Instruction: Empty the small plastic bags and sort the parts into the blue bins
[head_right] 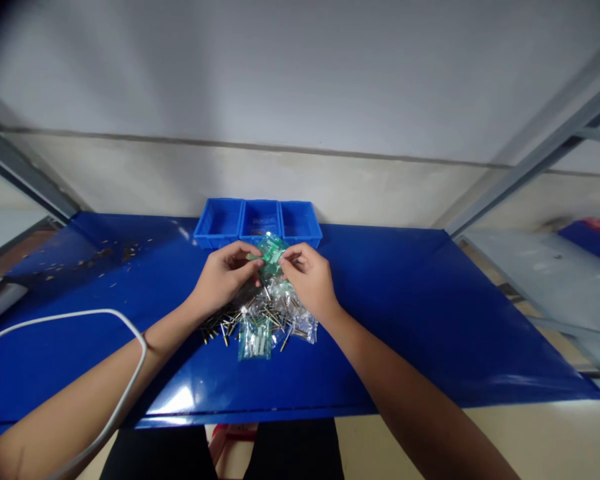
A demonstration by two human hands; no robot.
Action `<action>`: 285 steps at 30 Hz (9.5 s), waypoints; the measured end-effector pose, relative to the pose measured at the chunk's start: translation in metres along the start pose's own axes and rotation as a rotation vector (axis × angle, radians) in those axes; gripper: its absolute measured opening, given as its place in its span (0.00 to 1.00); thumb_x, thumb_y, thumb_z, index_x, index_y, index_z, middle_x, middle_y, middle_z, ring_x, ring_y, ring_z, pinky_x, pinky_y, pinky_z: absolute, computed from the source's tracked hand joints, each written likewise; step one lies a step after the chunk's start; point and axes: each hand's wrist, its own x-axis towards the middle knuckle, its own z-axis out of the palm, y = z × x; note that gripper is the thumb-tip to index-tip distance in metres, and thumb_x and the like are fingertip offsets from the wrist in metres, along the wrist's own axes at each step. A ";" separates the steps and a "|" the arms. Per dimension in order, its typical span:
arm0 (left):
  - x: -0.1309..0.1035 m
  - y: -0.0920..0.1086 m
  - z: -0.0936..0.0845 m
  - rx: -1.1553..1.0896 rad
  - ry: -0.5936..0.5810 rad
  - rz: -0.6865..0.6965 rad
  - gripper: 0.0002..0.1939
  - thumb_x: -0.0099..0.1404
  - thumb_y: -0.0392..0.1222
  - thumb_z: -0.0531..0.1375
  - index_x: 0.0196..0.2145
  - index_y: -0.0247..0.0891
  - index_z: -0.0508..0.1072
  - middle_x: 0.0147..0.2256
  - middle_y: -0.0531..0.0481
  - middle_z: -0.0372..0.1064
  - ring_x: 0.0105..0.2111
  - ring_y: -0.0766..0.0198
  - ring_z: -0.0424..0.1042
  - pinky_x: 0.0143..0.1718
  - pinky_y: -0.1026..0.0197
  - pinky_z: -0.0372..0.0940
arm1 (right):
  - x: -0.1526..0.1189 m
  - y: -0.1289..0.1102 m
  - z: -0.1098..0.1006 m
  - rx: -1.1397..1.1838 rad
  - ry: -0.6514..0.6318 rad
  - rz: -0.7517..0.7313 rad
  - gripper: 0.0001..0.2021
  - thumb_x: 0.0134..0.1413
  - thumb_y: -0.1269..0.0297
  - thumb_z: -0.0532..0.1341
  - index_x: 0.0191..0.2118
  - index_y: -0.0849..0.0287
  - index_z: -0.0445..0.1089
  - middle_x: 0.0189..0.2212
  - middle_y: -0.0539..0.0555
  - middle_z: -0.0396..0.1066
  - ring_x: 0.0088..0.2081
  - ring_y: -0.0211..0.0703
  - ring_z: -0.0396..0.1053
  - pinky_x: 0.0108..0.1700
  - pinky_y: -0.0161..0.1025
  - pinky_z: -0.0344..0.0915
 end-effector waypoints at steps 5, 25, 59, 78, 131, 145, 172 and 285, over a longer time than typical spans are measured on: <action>-0.001 -0.004 -0.002 0.198 -0.003 0.127 0.04 0.74 0.43 0.68 0.42 0.42 0.82 0.32 0.51 0.83 0.31 0.59 0.82 0.35 0.56 0.74 | 0.000 0.004 -0.002 -0.014 0.005 -0.038 0.07 0.62 0.58 0.75 0.39 0.51 0.80 0.30 0.48 0.78 0.28 0.43 0.77 0.33 0.43 0.76; 0.001 -0.017 -0.014 0.767 0.011 0.378 0.11 0.79 0.36 0.60 0.49 0.41 0.83 0.48 0.40 0.85 0.53 0.44 0.83 0.60 0.38 0.78 | 0.036 0.031 -0.033 0.200 0.130 0.083 0.33 0.59 0.56 0.78 0.69 0.48 0.82 0.75 0.64 0.76 0.70 0.65 0.80 0.64 0.58 0.83; -0.003 -0.012 -0.009 0.726 0.002 0.489 0.14 0.87 0.46 0.58 0.43 0.42 0.81 0.40 0.44 0.84 0.44 0.50 0.79 0.50 0.46 0.68 | 0.007 0.007 -0.011 -0.272 -0.197 -0.165 0.12 0.71 0.56 0.69 0.34 0.52 0.80 0.33 0.52 0.83 0.39 0.50 0.80 0.47 0.46 0.72; -0.002 -0.006 -0.007 0.599 -0.020 0.400 0.10 0.80 0.44 0.63 0.40 0.44 0.82 0.41 0.45 0.87 0.46 0.50 0.82 0.54 0.43 0.72 | 0.004 0.002 -0.012 -0.274 -0.183 -0.125 0.14 0.69 0.59 0.66 0.29 0.51 0.75 0.27 0.50 0.78 0.34 0.48 0.75 0.41 0.46 0.68; -0.001 -0.009 0.002 0.124 0.042 0.161 0.05 0.72 0.40 0.71 0.45 0.39 0.86 0.42 0.44 0.88 0.42 0.56 0.87 0.47 0.52 0.82 | 0.004 0.012 -0.007 -0.078 -0.146 -0.165 0.01 0.63 0.62 0.74 0.40 0.50 0.84 0.39 0.51 0.80 0.38 0.47 0.82 0.44 0.48 0.82; 0.007 -0.008 -0.007 -0.043 0.151 0.014 0.19 0.73 0.47 0.73 0.57 0.38 0.89 0.56 0.36 0.89 0.55 0.43 0.90 0.68 0.34 0.81 | 0.003 0.007 -0.009 -0.168 -0.081 -0.218 0.08 0.72 0.60 0.68 0.38 0.51 0.83 0.38 0.53 0.80 0.37 0.47 0.78 0.39 0.45 0.76; -0.001 -0.008 -0.012 0.978 -0.192 0.370 0.12 0.76 0.43 0.64 0.51 0.42 0.86 0.48 0.37 0.81 0.51 0.39 0.72 0.55 0.38 0.68 | 0.006 0.011 -0.010 -0.261 -0.051 -0.168 0.09 0.70 0.60 0.67 0.36 0.51 0.81 0.37 0.52 0.81 0.39 0.49 0.79 0.43 0.46 0.74; 0.004 -0.006 -0.004 0.176 0.085 0.162 0.09 0.72 0.44 0.73 0.47 0.40 0.89 0.53 0.38 0.89 0.55 0.49 0.87 0.63 0.41 0.82 | 0.000 0.005 -0.005 -0.157 -0.139 -0.025 0.12 0.68 0.48 0.75 0.41 0.49 0.83 0.37 0.54 0.83 0.33 0.49 0.79 0.38 0.49 0.80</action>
